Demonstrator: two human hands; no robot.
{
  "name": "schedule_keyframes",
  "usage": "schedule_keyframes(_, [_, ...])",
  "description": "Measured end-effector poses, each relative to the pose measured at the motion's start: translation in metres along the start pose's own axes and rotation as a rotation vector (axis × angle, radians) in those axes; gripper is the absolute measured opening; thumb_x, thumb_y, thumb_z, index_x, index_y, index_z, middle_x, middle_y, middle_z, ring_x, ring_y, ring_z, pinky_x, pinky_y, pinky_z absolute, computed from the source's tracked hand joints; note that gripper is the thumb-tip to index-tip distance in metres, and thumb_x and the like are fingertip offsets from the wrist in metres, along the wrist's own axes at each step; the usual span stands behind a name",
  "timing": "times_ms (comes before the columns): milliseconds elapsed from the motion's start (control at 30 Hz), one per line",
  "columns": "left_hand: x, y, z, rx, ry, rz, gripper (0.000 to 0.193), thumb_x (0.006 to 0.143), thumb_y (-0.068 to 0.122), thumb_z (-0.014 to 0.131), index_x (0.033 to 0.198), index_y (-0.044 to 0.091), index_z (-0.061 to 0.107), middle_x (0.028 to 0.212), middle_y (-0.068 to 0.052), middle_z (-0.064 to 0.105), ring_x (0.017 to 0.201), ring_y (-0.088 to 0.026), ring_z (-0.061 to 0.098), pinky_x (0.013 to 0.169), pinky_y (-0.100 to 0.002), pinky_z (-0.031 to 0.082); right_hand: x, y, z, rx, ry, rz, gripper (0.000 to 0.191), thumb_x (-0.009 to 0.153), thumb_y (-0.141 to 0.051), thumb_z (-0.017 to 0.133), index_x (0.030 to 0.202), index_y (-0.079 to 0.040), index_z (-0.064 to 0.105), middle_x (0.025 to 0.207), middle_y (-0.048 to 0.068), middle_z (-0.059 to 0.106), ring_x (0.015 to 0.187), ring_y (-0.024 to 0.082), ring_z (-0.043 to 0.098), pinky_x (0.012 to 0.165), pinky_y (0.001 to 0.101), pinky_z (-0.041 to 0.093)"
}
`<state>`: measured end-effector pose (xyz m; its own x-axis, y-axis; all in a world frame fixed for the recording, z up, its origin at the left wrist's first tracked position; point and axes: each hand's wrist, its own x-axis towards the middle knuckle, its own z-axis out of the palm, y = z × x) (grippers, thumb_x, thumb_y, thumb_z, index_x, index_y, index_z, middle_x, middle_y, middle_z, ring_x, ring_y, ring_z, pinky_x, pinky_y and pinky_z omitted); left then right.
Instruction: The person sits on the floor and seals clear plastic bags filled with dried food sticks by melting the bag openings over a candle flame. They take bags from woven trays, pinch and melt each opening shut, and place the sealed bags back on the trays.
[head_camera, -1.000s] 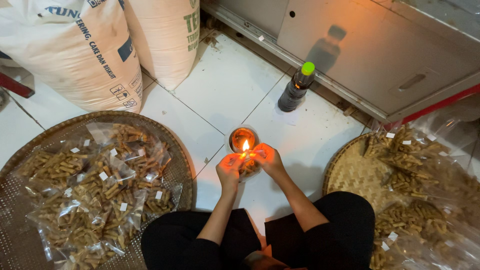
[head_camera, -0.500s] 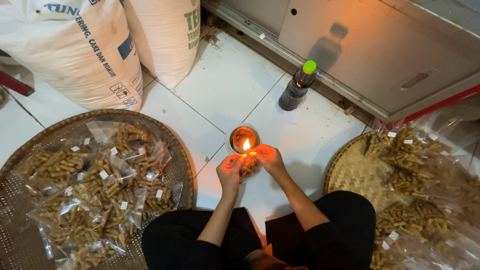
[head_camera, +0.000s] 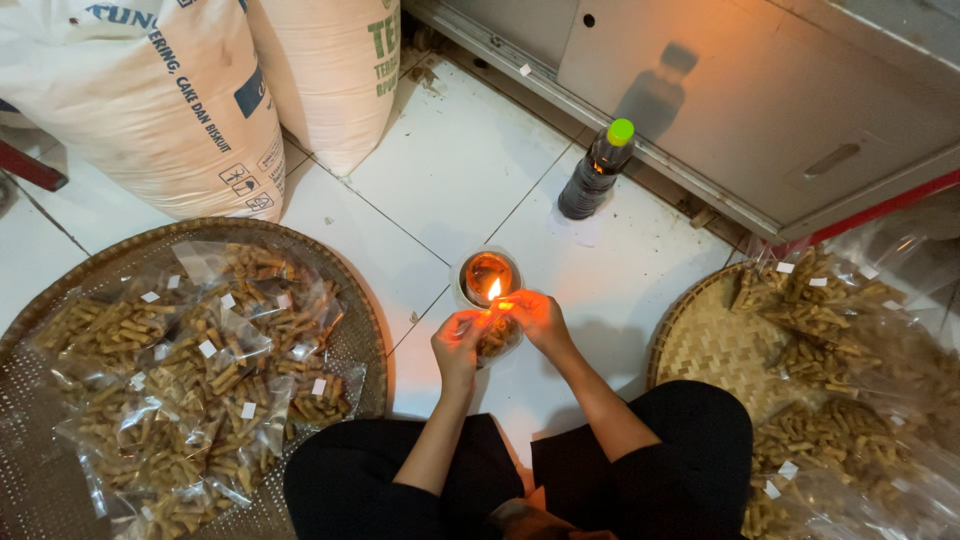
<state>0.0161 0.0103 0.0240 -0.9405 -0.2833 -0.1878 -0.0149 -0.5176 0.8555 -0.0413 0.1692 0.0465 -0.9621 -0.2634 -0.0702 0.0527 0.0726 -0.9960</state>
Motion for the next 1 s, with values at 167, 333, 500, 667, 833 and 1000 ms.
schedule_keyframes(167, [-0.004,0.003,-0.001,-0.017,0.008,0.009,0.012,0.09,0.005,0.072,0.097,-0.005,0.071,0.095,-0.01,0.074,0.085,-0.012,0.067,0.079,-0.026,0.054,0.0,-0.008,0.003,-0.081,0.009,-0.021,0.022,0.095,-0.013,0.063,0.103,0.002,0.077,0.095,0.006,0.077,0.088,0.011,0.068,0.082,0.0259,0.053])
schedule_keyframes(333, [-0.007,0.002,-0.002,-0.075,0.003,0.021,0.013,0.09,0.005,0.072,0.097,-0.006,0.07,0.095,-0.01,0.074,0.086,-0.012,0.066,0.08,-0.026,0.053,-0.002,-0.016,0.007,-0.068,-0.001,-0.002,0.022,0.096,-0.015,0.064,0.098,0.002,0.078,0.09,0.006,0.074,0.082,0.011,0.066,0.077,0.0274,0.053])
schedule_keyframes(500, [-0.01,-0.002,-0.002,-0.116,0.044,0.037,0.011,0.09,0.003,0.07,0.097,-0.007,0.069,0.094,-0.009,0.074,0.087,-0.012,0.066,0.082,-0.026,0.052,-0.001,-0.017,0.008,-0.163,-0.006,-0.029,0.025,0.096,-0.018,0.063,0.096,0.001,0.079,0.086,0.006,0.075,0.081,0.011,0.066,0.077,0.0266,0.053])
schedule_keyframes(667, [-0.012,-0.004,-0.004,-0.115,0.072,0.058,0.01,0.089,-0.001,0.068,0.097,-0.006,0.07,0.092,-0.008,0.073,0.086,-0.012,0.066,0.082,-0.026,0.052,0.0,-0.014,0.011,-0.155,0.017,0.039,0.025,0.096,-0.02,0.061,0.101,-0.002,0.078,0.089,0.005,0.078,0.084,0.011,0.067,0.08,0.0279,0.053])
schedule_keyframes(833, [-0.013,-0.007,-0.005,-0.139,0.125,0.057,0.008,0.088,-0.002,0.068,0.095,-0.006,0.07,0.089,-0.008,0.072,0.084,-0.012,0.065,0.08,-0.026,0.05,-0.003,-0.015,0.01,-0.193,-0.032,-0.029,0.027,0.099,-0.019,0.057,0.096,-0.001,0.077,0.092,0.004,0.079,0.089,0.013,0.07,0.088,0.0281,0.054])
schedule_keyframes(1000, [-0.014,-0.009,-0.006,-0.145,0.173,0.062,0.007,0.088,-0.003,0.068,0.093,-0.007,0.07,0.087,-0.008,0.071,0.081,-0.012,0.063,0.078,-0.026,0.049,-0.002,-0.008,0.01,-0.202,-0.053,-0.069,0.027,0.098,-0.015,0.055,0.09,0.0,0.077,0.092,0.005,0.078,0.091,0.014,0.07,0.09,0.0289,0.054])
